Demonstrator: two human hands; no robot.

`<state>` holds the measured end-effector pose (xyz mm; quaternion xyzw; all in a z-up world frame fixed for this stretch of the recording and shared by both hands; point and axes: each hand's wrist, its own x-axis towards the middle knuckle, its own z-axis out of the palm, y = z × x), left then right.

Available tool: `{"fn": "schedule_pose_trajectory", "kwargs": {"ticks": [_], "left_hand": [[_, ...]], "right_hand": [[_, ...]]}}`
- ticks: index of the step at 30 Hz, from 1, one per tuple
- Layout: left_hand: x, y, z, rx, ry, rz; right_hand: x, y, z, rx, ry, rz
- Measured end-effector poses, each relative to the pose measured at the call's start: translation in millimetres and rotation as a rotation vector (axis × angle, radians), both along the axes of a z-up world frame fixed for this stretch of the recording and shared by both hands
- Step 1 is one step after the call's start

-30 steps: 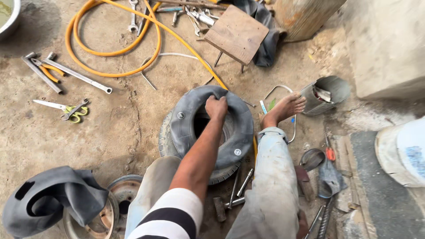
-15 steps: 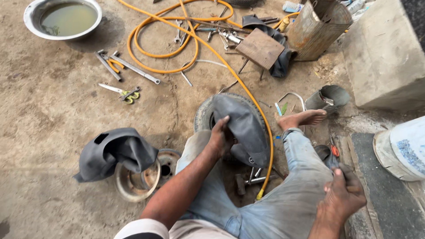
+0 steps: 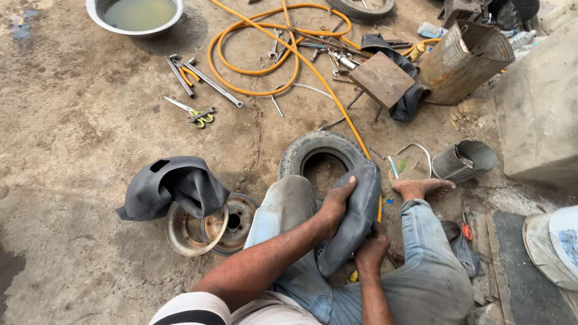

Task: The person sits on the ground and repairs a bicycle inner tube. They use a sanding block to roughen the surface, apply glue from a tube, place a patch over the hole, and then inflate the tube using an air hose.

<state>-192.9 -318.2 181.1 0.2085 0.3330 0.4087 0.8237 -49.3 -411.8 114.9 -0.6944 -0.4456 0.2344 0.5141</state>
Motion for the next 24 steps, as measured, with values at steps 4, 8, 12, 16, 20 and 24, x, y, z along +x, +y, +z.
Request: {"fn": "schedule_pose_trajectory", "kwargs": {"ticks": [4,8,12,16,20,24], "left_hand": [[5.9,5.8,-10.0,-0.017,0.059,-0.003],[5.1,6.9,-25.2,-0.210,0.038,-0.094],[7.0,11.1,-41.2,-0.248,-0.038,-0.100],[4.9,2.3,-51.0,-0.244,-0.028,-0.034],[0.2,1.7,-50.2,-0.288,-0.090,-0.052],[-7.4,10.0,-50.4,-0.376,-0.187,-0.102]], "right_hand": [[-13.5,-3.2,32.7,-0.008,0.425,-0.048],[-17.9,3.9,34.2,-0.023,0.676,-0.052],[-14.7,8.4,22.0,0.001,0.771,-0.073],[-9.6,6.2,3.5,-0.025,0.724,-0.072],[-7.7,9.6,-4.7,-0.023,0.674,0.000],[0.9,5.6,-5.1,-0.126,0.793,0.044]]}}
